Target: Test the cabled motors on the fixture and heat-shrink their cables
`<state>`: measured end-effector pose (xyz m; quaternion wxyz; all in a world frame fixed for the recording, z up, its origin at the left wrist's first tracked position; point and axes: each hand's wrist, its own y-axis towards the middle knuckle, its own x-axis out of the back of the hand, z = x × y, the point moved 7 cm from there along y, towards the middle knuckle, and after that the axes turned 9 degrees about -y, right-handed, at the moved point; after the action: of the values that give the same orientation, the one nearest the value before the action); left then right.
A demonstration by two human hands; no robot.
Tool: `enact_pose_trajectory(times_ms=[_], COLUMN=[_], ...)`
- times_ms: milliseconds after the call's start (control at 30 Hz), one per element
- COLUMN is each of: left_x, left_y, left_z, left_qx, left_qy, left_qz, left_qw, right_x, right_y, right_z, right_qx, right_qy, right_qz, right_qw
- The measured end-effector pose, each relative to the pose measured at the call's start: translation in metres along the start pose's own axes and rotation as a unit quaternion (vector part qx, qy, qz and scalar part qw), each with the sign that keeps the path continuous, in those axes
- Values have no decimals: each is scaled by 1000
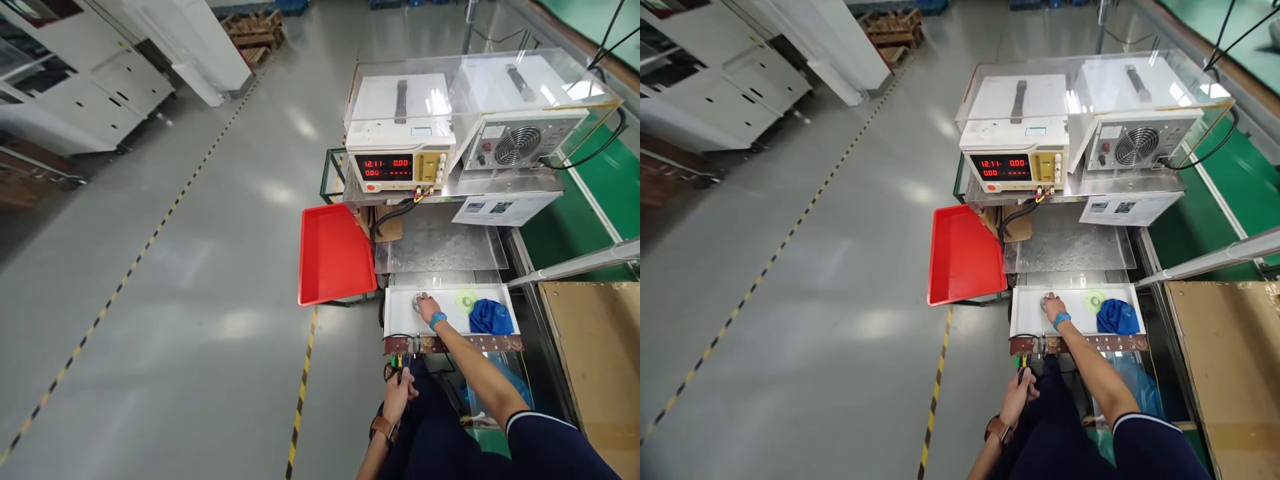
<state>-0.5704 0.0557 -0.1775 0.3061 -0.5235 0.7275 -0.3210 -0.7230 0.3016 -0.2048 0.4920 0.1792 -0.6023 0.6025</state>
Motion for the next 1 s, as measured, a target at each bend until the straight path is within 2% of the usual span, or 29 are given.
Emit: enact_pose_trajectory(times_ms=[133,300,500,700,1000], left_x=[-11,-14,-16,-15,-18], left_y=[19,25,28,28,22], left_z=[27,48,50,47,55], left_qx=[48,97,125,127,131], left_qy=[33,36,34,32,24], left_qz=[-5,-20,-22,-30,-27], left_qw=[998,994,991,991,991], right_x=[0,-3,-13,-22,-25], right_y=[15,24,25,26,33], right_z=[1,7,2,-7,-7], right_qx=[-18,-36,-11,-50,-67], right_qy=[-23,-41,-40,-35,-11], right_qz=[13,14,24,2,2], right_qw=[999,998,999,998,998])
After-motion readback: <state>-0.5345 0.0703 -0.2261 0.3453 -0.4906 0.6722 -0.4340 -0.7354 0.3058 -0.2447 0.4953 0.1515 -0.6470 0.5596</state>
